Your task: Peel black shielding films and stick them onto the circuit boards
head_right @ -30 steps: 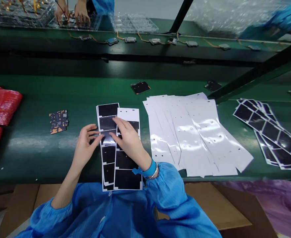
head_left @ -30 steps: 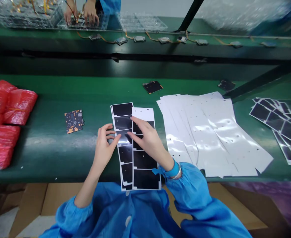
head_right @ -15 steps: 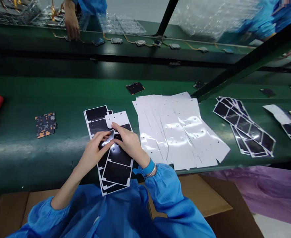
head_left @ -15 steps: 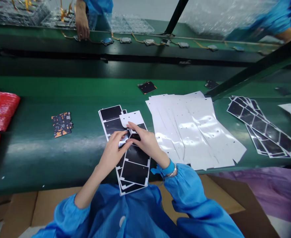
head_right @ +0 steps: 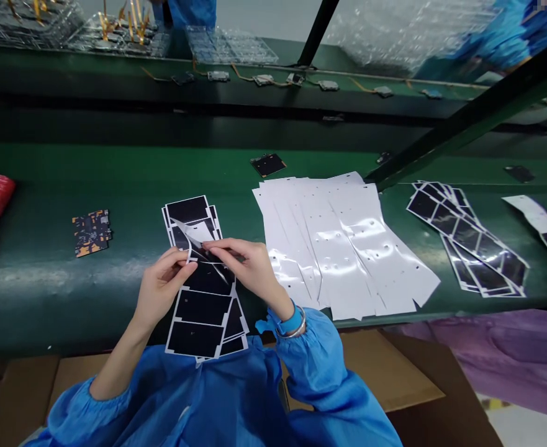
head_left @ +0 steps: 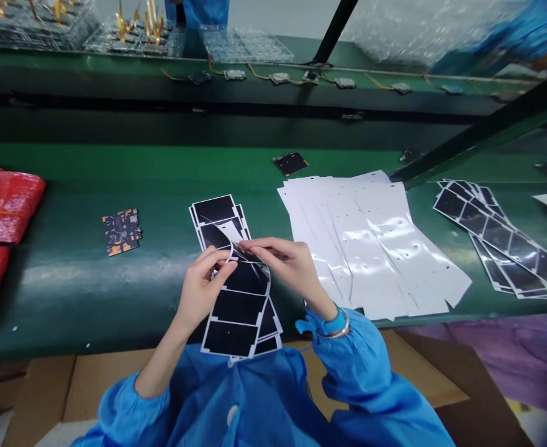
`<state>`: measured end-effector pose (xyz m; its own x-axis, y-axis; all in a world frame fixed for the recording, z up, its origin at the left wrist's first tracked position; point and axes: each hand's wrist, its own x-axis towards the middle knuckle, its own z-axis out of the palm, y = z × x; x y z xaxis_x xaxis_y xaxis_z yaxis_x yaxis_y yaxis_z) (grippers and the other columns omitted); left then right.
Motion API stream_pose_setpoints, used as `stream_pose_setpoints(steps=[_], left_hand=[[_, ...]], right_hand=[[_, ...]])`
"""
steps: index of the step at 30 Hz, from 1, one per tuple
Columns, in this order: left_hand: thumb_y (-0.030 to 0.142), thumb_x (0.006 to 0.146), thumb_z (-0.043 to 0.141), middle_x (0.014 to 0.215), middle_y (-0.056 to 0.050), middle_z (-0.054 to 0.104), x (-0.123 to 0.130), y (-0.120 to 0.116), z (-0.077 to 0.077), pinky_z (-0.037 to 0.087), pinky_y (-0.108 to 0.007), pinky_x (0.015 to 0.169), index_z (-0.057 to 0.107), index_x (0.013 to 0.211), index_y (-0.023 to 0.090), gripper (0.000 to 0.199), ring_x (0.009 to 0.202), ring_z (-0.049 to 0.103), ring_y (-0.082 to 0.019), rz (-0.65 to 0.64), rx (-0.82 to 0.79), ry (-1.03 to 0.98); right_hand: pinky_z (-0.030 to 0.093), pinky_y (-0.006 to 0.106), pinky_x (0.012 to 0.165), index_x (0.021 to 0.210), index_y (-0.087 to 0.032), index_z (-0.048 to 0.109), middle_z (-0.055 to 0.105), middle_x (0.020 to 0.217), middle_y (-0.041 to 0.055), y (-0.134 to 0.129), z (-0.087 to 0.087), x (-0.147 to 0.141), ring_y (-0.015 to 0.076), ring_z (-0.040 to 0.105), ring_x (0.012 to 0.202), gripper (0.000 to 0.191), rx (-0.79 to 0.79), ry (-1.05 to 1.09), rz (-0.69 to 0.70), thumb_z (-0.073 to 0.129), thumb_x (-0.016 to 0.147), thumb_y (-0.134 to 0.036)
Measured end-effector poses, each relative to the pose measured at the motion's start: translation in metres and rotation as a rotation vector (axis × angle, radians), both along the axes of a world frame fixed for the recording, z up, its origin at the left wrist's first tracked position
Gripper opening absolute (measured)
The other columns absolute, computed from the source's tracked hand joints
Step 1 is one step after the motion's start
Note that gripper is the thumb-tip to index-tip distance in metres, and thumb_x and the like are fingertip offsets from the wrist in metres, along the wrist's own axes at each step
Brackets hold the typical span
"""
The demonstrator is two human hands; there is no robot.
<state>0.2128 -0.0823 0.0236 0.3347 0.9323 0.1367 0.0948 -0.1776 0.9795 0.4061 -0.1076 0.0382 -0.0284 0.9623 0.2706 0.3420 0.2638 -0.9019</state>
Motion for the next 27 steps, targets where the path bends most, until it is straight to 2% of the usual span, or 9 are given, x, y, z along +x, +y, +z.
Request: stream_pose_setpoints(steps=[5,11,13,16,18,20,22,25,27], left_hand=[[0.028,0.095,0.068,0.079,0.0,0.06,-0.003,-0.003,0.003,0.045,-0.023,0.062,0.073,0.09,0.019,0.011,0.069,0.057,-0.012,0.032,0.055,0.015],[0.029,0.096,0.067,0.077,0.0,0.061,-0.005,-0.005,0.003,0.045,-0.024,0.062,0.076,0.089,0.021,0.014,0.068,0.057,-0.013,0.014,0.14,0.04],[0.03,0.097,0.065,0.077,0.001,0.06,-0.007,-0.004,-0.002,0.046,-0.024,0.065,0.073,0.099,0.021,0.011,0.069,0.057,-0.013,0.013,0.127,0.062],[0.028,0.098,0.061,0.076,0.002,0.054,-0.011,-0.001,-0.015,0.049,-0.028,0.07,0.059,0.12,0.021,0.023,0.07,0.057,-0.016,0.183,0.137,0.192],[0.024,0.097,0.058,0.086,-0.003,0.054,-0.011,0.0,-0.022,0.05,-0.039,0.081,0.057,0.12,0.018,0.024,0.083,0.058,-0.022,0.345,0.193,0.352],[0.021,0.096,0.056,0.104,-0.012,0.053,-0.009,-0.003,-0.025,0.047,-0.051,0.092,0.064,0.114,0.017,0.021,0.101,0.056,-0.03,0.406,0.266,0.521],[0.023,0.098,0.054,0.118,-0.015,0.051,-0.005,-0.008,-0.022,0.046,-0.054,0.098,0.067,0.119,0.02,0.025,0.112,0.053,-0.032,0.331,0.301,0.551],[0.035,0.102,0.053,0.119,-0.012,0.054,-0.004,-0.015,-0.015,0.053,-0.043,0.097,0.066,0.124,0.025,0.027,0.117,0.057,-0.026,0.171,0.218,0.311],[0.042,0.102,0.056,0.106,-0.01,0.061,-0.009,-0.017,-0.012,0.057,-0.036,0.087,0.071,0.109,0.023,0.025,0.111,0.062,-0.025,0.151,0.129,0.2]], right_hand=[[0.067,0.033,0.089,0.109,-0.023,0.078,0.083,0.107,0.0044,-0.006,0.01,-0.006,0.0197,0.08,0.097,0.017,0.151,-0.19,0.004,0.076,0.091,-0.024],[0.068,0.03,0.076,0.095,-0.026,0.082,0.084,0.093,0.0013,-0.007,0.01,-0.007,0.0187,0.081,0.082,0.008,0.083,-0.108,0.016,0.075,0.091,-0.025],[0.067,0.03,0.07,0.084,-0.026,0.082,0.083,0.084,0.0007,-0.005,0.009,-0.003,0.0192,0.08,0.075,0.002,0.047,0.022,-0.106,0.08,0.085,-0.026],[0.066,0.029,0.064,0.082,-0.026,0.079,0.08,0.076,-0.0014,0.002,0.004,0.008,0.0166,0.077,0.068,0.008,0.075,0.207,-0.342,0.077,0.087,-0.032],[0.066,0.031,0.067,0.087,-0.026,0.078,0.079,0.079,-0.0017,0.006,0.002,0.011,0.0155,0.077,0.07,0.013,0.129,0.309,-0.496,0.07,0.093,-0.035],[0.067,0.032,0.069,0.088,-0.026,0.077,0.079,0.081,-0.0012,0.008,0.001,0.003,0.016,0.077,0.072,0.011,0.159,0.367,-0.615,0.072,0.092,-0.034],[0.068,0.034,0.074,0.09,-0.025,0.079,0.081,0.087,0.0005,0.006,0.003,-0.014,0.0182,0.079,0.079,0.005,0.134,0.329,-0.532,0.075,0.089,-0.029],[0.065,0.044,0.098,0.103,-0.026,0.08,0.082,0.11,0.0042,-0.001,0.009,-0.038,0.0241,0.077,0.11,0.013,0.091,0.231,-0.073,0.073,0.092,-0.026],[0.057,0.051,0.111,0.112,-0.027,0.077,0.079,0.123,0.0063,-0.005,0.01,-0.043,0.0266,0.069,0.127,0.02,0.11,0.251,0.094,0.073,0.093,-0.031]])
